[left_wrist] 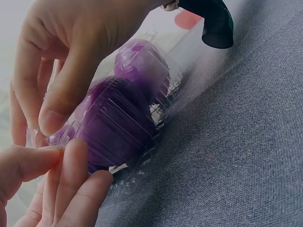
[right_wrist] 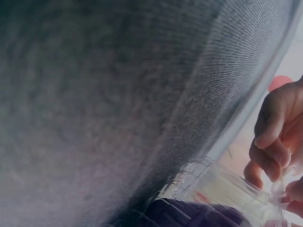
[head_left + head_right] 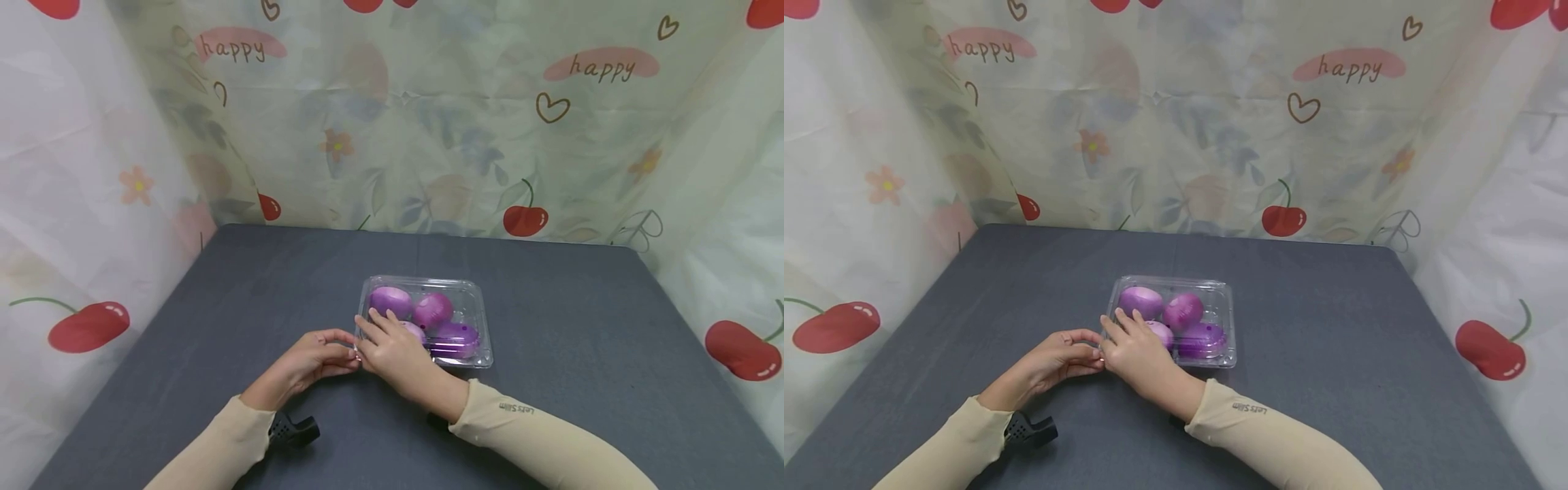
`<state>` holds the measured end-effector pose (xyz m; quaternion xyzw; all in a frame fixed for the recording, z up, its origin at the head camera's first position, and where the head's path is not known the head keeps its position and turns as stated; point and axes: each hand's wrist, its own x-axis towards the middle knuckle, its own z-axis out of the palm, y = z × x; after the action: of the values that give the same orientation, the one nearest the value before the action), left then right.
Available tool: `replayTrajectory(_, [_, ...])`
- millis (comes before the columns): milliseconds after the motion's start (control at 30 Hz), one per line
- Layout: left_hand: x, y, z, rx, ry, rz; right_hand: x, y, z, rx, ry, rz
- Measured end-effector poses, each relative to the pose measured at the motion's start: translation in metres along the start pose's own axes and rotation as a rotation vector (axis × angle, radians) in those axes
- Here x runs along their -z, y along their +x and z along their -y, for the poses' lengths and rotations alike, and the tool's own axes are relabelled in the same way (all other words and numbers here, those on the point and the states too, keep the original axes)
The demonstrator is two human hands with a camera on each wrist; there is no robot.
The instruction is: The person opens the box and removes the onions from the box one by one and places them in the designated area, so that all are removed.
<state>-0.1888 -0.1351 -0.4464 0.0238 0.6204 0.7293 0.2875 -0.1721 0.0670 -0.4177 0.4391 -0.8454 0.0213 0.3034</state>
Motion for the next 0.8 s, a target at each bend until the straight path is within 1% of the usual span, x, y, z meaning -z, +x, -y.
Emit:
replayTrajectory(100, [-0.001, 0.001, 0.001, -0.002, 0.002, -0.008, -0.001, 0.001, 0.000, 0.019, -0.031, -0.018])
replayTrajectory(200, [-0.001, 0.001, 0.001, -0.007, 0.002, -0.011, 0.002, 0.003, 0.000, 0.018, -0.009, -0.027])
replayTrajectory(433, [0.000, -0.001, 0.000, 0.005, 0.003, -0.009, 0.014, 0.011, -0.004, -0.038, 0.125, -0.098])
replayTrajectory(567, [0.000, -0.001, -0.001, 0.016, 0.006, -0.017, 0.023, 0.017, -0.011, -0.057, 0.187, -0.097])
replayTrajectory(667, [0.000, -0.001, -0.001, 0.016, 0.003, -0.017, 0.030, 0.022, -0.017, -0.066, 0.217, -0.087])
replayTrajectory(800, [0.000, -0.002, -0.002, 0.013, -0.001, -0.016, 0.038, 0.028, -0.027, -0.074, 0.248, -0.094])
